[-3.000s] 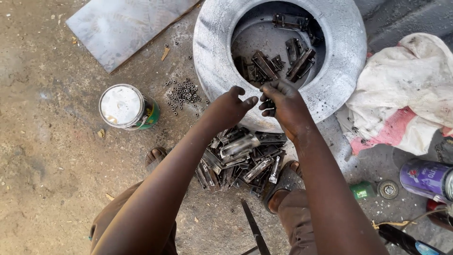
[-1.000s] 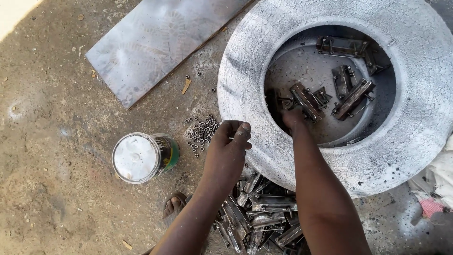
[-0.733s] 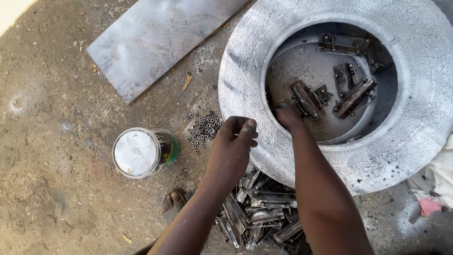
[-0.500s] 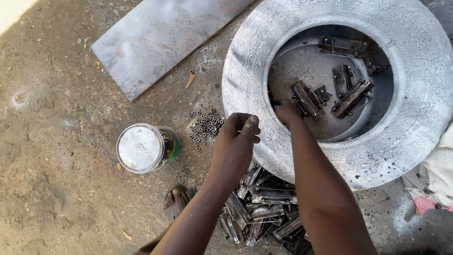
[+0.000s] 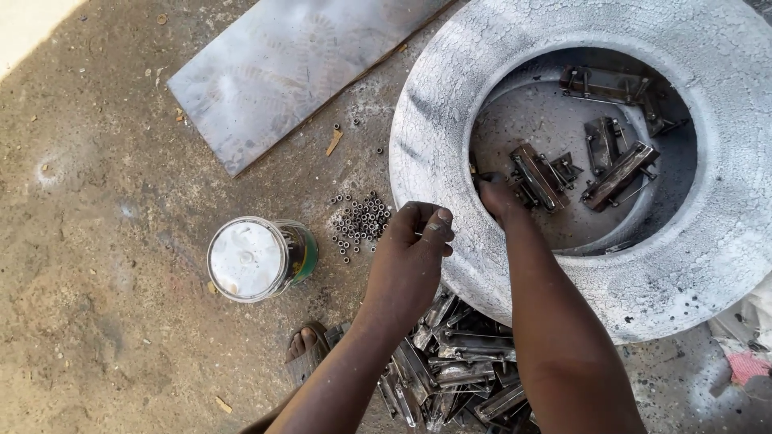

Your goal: Assembling metal hinge components by hand on a workshop floor.

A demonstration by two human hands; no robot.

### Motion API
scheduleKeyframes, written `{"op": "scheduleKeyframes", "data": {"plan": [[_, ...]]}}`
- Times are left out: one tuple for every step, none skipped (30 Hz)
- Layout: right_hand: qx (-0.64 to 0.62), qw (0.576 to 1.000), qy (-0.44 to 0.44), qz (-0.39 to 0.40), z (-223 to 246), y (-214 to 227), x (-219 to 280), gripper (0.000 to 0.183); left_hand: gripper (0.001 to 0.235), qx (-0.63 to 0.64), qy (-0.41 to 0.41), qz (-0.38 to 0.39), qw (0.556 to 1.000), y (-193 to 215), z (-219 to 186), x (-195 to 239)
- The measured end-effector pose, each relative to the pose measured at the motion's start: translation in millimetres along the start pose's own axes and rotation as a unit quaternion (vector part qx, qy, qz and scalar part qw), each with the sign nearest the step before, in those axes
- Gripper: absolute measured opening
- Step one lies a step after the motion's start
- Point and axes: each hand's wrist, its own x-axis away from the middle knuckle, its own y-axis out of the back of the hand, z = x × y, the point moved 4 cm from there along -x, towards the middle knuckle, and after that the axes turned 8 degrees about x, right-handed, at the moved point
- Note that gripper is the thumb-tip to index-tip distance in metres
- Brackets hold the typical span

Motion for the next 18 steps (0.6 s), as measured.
{"op": "scheduleKeyframes", "data": {"plan": [[-0.027,0.998,-0.006,-0.060,-21,7,-31,0.066,0.038,0.000,-0.002,-0.001,1.000,0,1,-1],[-0.053,0.991,-0.011,-0.121,-42,14,-60,0.066,0.039,-0.001,-0.004,-0.003,1.000,0,1,-1],[-0.054,0.990,-0.014,-0.128,-37,22,-51,0.066,0.039,0.001,-0.005,0.005,1.000,-1,0,0],[-0.096,0.979,-0.008,-0.178,-32,33,-41,0.063,0.039,0.001,-0.007,0.001,1.000,-1,-3,2],[-0.136,0.966,0.000,-0.221,-23,38,-31,0.061,0.040,0.000,-0.008,-0.010,1.000,2,-6,4],[-0.135,0.966,0.001,-0.222,-34,53,-30,0.061,0.040,0.001,-0.009,-0.009,1.000,1,-8,5],[-0.163,0.954,0.009,-0.252,-46,70,-27,0.059,0.040,0.006,-0.023,0.000,1.000,0,-10,6],[-0.190,0.941,0.018,-0.281,-58,87,-23,0.057,0.041,0.010,-0.037,0.009,0.999,-1,-11,9],[-0.190,0.940,0.018,-0.284,-44,102,4,0.057,0.041,0.011,-0.038,0.012,0.999,-4,-13,10],[-0.200,0.926,0.044,-0.317,-28,118,34,0.060,0.040,0.008,-0.036,0.018,0.999,-6,-15,13],[-0.210,0.913,0.070,-0.342,-12,126,63,0.063,0.040,0.002,-0.030,0.017,0.999,-5,-14,18],[-0.210,0.915,0.070,-0.338,-5,134,80,0.063,0.040,0.002,-0.029,0.012,1.000,-5,-13,20],[-0.177,0.912,0.081,-0.360,4,146,100,0.048,0.039,-0.008,-0.042,0.017,0.999,-5,-14,22],[-0.144,0.908,0.091,-0.382,12,158,121,0.042,0.038,-0.017,-0.055,0.021,0.998,-7,-14,26],[-0.141,0.906,0.094,-0.388,24,158,160,0.042,0.038,-0.012,-0.059,0.025,0.998,-10,-12,24],[-0.220,0.923,0.101,-0.300,35,152,195,0.030,0.046,-0.042,-0.030,0.015,0.999,-13,-8,23],[-0.296,0.927,0.108,-0.204,49,142,229,0.023,0.055,-0.074,0.001,0.002,0.997,-13,-5,21],[-0.293,0.927,0.111,-0.205,63,133,268,0.023,0.055,-0.070,-0.002,0.001,0.998,-16,-8,28]]}}
